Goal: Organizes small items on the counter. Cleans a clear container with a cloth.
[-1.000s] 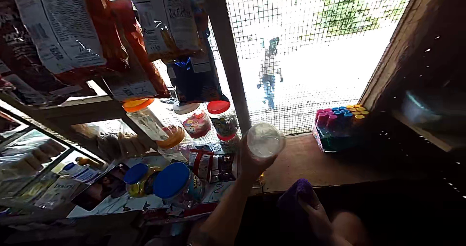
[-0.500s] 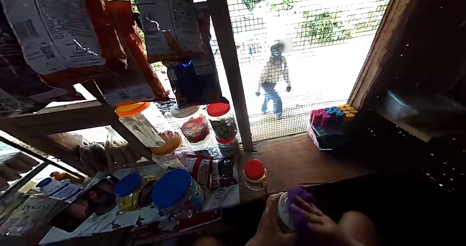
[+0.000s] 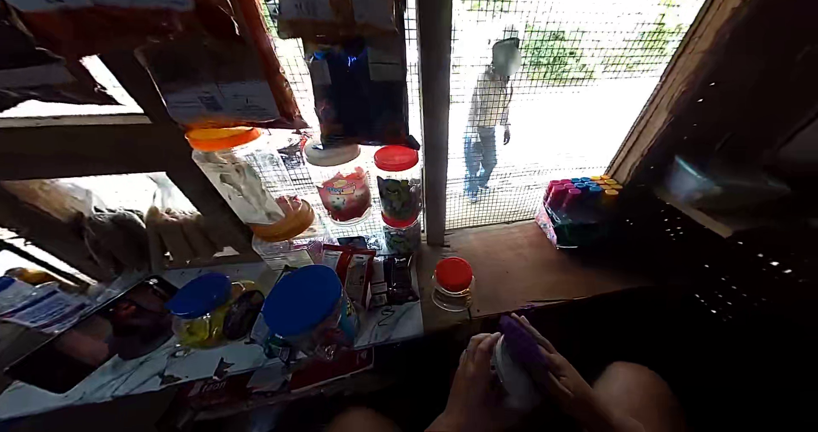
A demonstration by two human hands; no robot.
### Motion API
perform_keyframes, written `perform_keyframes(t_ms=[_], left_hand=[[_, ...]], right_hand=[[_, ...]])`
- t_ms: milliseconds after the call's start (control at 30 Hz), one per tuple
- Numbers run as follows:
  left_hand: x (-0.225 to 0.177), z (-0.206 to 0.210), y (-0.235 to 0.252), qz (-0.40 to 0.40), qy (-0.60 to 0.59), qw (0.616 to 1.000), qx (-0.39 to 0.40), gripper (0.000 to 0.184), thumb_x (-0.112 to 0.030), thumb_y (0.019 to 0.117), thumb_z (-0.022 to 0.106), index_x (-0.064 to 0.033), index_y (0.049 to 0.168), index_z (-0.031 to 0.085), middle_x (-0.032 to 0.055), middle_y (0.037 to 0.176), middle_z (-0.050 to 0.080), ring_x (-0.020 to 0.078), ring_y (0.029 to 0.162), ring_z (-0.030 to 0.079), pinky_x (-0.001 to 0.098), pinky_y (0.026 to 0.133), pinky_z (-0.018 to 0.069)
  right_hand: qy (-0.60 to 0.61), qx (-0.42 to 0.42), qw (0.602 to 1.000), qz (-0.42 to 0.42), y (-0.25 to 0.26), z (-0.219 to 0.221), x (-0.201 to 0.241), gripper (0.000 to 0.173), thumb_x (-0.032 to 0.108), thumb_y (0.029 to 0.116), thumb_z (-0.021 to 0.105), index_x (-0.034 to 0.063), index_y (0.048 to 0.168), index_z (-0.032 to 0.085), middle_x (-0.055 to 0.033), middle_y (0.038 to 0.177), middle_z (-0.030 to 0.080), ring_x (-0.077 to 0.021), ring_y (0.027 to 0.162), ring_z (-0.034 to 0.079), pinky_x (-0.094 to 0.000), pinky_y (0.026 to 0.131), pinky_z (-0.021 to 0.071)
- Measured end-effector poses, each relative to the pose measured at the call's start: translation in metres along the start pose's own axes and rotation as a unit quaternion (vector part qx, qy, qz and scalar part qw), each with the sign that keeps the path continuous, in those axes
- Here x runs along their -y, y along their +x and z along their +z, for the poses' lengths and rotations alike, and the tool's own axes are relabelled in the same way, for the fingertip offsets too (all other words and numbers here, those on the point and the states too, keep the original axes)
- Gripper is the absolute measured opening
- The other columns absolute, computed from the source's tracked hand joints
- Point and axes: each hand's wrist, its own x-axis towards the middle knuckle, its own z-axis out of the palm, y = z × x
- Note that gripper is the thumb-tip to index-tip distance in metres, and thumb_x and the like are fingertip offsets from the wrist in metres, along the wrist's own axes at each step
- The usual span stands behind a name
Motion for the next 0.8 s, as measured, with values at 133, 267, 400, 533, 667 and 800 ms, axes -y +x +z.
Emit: perform_keyframes(t_ms=[133,267,400,533,667,800], left_hand=[[0.007,0.006,-0.004,0.022,-0.075,0.997,-0.021,0.105,-0.039,0.0539,0.096,0.0035,0.139,0.05,0.0228,0.131,0.06,0.0274,0.121,0.062,0.0403,0.101,0.0546],[-0.006,0.001,-0.003,-0.085,-0.1,0.989,0.073,0.092,-0.037,0.0681,0.09,0.009,0.137,0.05,0.0228,0.133,0.06,0.0276,0.126,0.058,0.0407,0.11,0.0459],[-0.028,-0.016,0.01,-0.117,0.001,0.971,0.209,0.064,-0.045,0.0855,0.074,0.002,0.128,0.065,0.0167,0.129,0.067,0.0258,0.125,0.06,0.046,0.11,0.044],[-0.028,-0.016,0.019,-0.125,0.064,0.968,0.21,0.081,-0.06,0.0754,0.076,-0.003,0.132,0.063,0.0172,0.135,0.063,0.0309,0.13,0.057,0.0514,0.112,0.0407],[-0.044,-0.034,0.022,-0.174,0.071,0.957,0.222,0.101,-0.052,0.0722,0.082,0.0063,0.146,0.046,0.0266,0.153,0.044,0.0376,0.143,0.042,0.0482,0.12,0.0297],[-0.026,-0.021,0.008,0.006,0.062,0.997,0.034,0.097,-0.048,0.0605,0.091,0.0023,0.137,0.058,0.0226,0.135,0.062,0.0375,0.124,0.061,0.0532,0.106,0.0477]], right_hand=[[-0.146,-0.002,0.982,-0.116,-0.015,0.003,0.019,0.041,0.043,0.1104,0.035,0.0229,0.125,0.068,0.0036,0.157,0.048,-0.0204,0.154,0.029,-0.0471,0.127,0.0202],[-0.295,0.056,0.941,-0.156,-0.001,0.014,0.047,0.029,0.041,0.1048,0.048,0.0361,0.125,0.069,0.0017,0.153,0.052,-0.0246,0.15,0.037,-0.058,0.122,0.0261],[-0.341,0.065,0.933,-0.094,0.021,0.026,0.054,0.034,0.038,0.0985,0.052,0.0401,0.127,0.07,-0.0001,0.148,0.057,-0.0367,0.142,0.046,-0.0698,0.106,0.0399],[-0.281,0.078,0.956,0.024,0.039,0.019,0.063,0.039,0.044,0.1029,0.043,0.0339,0.131,0.069,-0.0003,0.148,0.057,-0.0303,0.144,0.045,-0.062,0.113,0.0361],[-0.244,0.032,0.966,0.081,0.04,0.02,0.064,0.051,0.046,0.1062,0.035,0.019,0.131,0.07,-0.008,0.142,0.061,-0.0286,0.137,0.05,-0.0548,0.114,0.0372],[-0.052,-0.101,0.966,0.231,0.039,0.014,0.054,0.052,0.038,0.1059,0.039,-0.0013,0.128,0.064,-0.0089,0.118,0.07,-0.0094,0.112,0.064,-0.0307,0.103,0.0504]])
